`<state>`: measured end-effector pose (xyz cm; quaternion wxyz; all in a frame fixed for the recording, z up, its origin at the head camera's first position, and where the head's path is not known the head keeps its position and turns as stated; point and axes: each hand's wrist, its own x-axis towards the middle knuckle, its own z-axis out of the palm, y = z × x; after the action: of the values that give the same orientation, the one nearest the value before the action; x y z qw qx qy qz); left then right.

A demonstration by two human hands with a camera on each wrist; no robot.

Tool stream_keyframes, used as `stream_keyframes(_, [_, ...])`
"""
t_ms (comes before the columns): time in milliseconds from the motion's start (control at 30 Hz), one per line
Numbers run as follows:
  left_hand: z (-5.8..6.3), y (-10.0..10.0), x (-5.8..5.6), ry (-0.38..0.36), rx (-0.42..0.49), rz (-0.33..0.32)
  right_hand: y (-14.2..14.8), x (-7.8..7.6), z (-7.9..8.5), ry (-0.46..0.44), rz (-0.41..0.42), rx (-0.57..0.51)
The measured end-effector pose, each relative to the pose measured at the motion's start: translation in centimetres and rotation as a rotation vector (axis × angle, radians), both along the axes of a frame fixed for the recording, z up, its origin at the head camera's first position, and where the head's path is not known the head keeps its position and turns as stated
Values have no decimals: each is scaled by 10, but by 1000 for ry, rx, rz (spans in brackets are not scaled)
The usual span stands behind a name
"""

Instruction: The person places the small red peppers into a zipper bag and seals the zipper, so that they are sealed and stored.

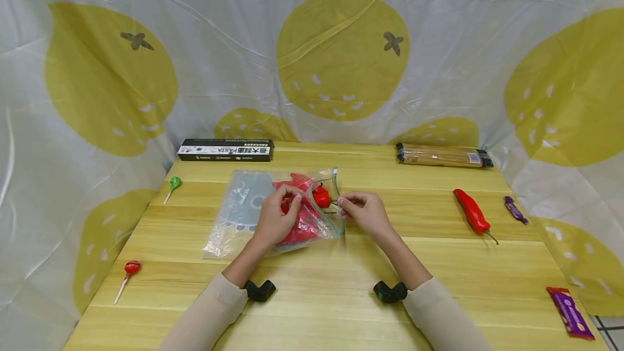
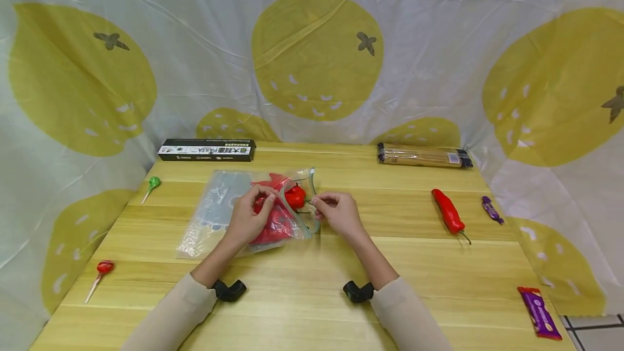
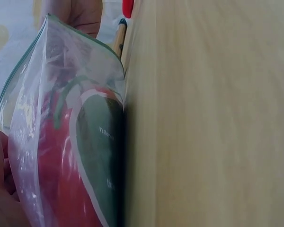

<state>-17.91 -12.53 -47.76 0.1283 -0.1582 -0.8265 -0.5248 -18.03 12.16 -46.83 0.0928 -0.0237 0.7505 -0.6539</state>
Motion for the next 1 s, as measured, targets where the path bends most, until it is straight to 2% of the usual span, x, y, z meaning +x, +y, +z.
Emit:
stream_keyframes(267, [0,1,-2,-13,23,16,9,25,17,-9,20,-206])
stream_keyframes(400, [-2,1,-2,-7,15,15,11,37,22,5,40,-236])
stream_keyframes(533, [-2,3,-1,1,3,18,7,43,23,9,51,-255])
stream_keyframes(667, [1,6,1,1,-10,33,-8,49,25,45,15,-250])
stream_keyframes(833, [3,7,2,4,-3,77,-29,54,30,93,-11,-141])
stream_keyframes(900, [3,7,1,1,-1,80,-31,56,30,95,-37,-115])
stream_keyframes(1000, [3,7,-1,-7,8,74,-27,58,30,89,-81,-137])
